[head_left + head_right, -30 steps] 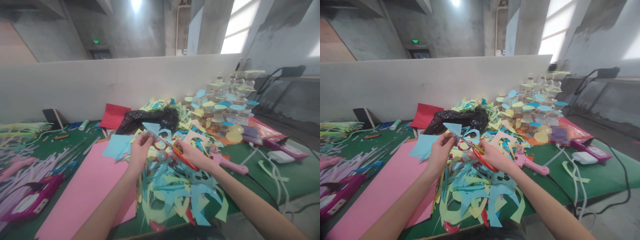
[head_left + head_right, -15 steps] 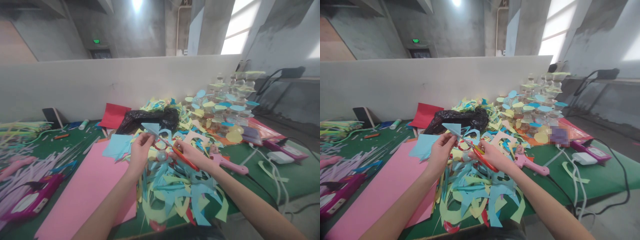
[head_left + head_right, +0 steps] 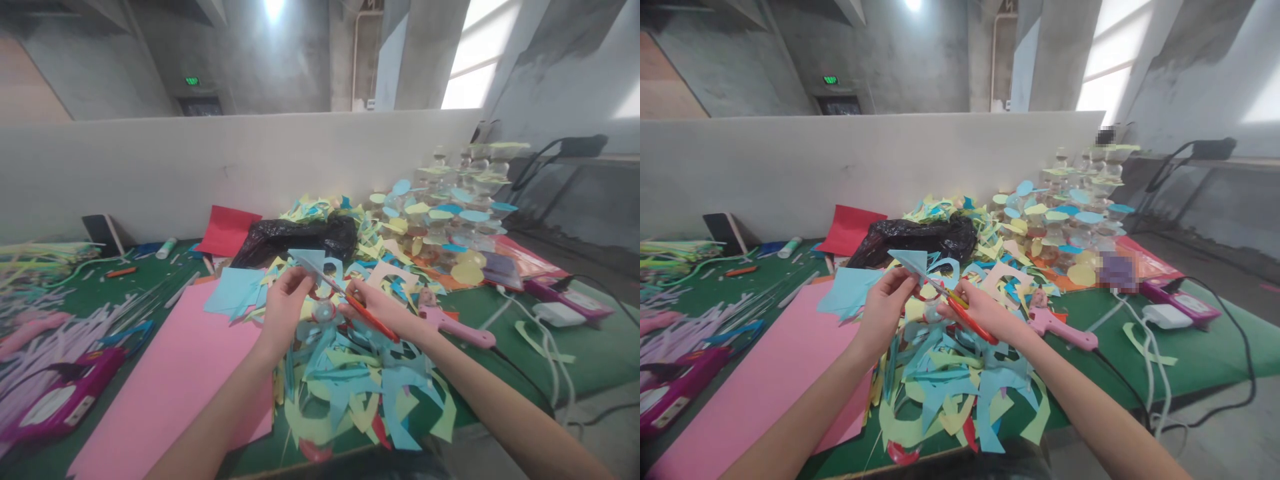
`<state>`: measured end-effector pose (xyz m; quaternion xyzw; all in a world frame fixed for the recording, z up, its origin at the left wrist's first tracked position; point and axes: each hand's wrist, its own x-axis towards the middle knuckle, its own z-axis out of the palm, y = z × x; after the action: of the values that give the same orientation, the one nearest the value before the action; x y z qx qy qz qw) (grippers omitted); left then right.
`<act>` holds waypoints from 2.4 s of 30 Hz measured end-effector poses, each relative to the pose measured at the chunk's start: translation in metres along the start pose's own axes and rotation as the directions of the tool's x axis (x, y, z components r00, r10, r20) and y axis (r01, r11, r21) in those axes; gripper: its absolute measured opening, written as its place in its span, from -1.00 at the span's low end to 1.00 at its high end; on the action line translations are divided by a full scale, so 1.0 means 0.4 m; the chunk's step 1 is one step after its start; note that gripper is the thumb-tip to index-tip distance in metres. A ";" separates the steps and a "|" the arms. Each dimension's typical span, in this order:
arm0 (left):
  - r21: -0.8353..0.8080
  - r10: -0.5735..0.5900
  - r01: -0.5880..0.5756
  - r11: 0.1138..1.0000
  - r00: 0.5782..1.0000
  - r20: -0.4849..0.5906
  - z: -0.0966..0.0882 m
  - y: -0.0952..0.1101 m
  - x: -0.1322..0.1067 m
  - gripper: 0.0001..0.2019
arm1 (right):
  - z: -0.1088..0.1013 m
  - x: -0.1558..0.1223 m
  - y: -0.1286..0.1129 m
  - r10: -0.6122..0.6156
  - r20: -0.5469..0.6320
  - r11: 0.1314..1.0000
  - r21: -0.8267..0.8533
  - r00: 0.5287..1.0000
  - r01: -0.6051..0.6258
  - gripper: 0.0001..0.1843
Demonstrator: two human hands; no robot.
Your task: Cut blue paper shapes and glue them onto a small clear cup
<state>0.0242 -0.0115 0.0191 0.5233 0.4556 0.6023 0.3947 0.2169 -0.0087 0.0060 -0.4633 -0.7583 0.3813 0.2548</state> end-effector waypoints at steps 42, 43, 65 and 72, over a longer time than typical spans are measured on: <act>0.066 -0.048 0.041 0.997 0.994 0.103 0.007 0.031 -0.021 -0.87 | 0.022 0.008 0.015 -0.104 -0.005 0.991 0.088 0.995 0.104 -0.56; 0.066 -0.049 0.042 0.997 0.994 0.102 0.008 0.030 -0.021 -0.87 | 0.021 0.008 0.015 -0.094 -0.016 0.992 0.083 0.995 0.095 -0.56; 0.008 -0.060 0.059 0.998 0.993 0.098 0.003 0.010 -0.017 -0.77 | 0.016 -0.004 0.002 -0.096 0.014 0.994 0.049 0.995 0.095 -0.58; -0.003 -0.068 0.069 0.998 0.991 0.111 0.001 0.004 -0.015 -0.80 | 0.019 0.008 0.015 -0.058 -0.021 0.998 0.037 0.998 0.059 -0.55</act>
<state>0.0256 -0.0177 0.0191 0.5386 0.4487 0.5600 0.4417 0.2130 -0.0069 -0.0030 -0.4397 -0.7618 0.3830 0.2820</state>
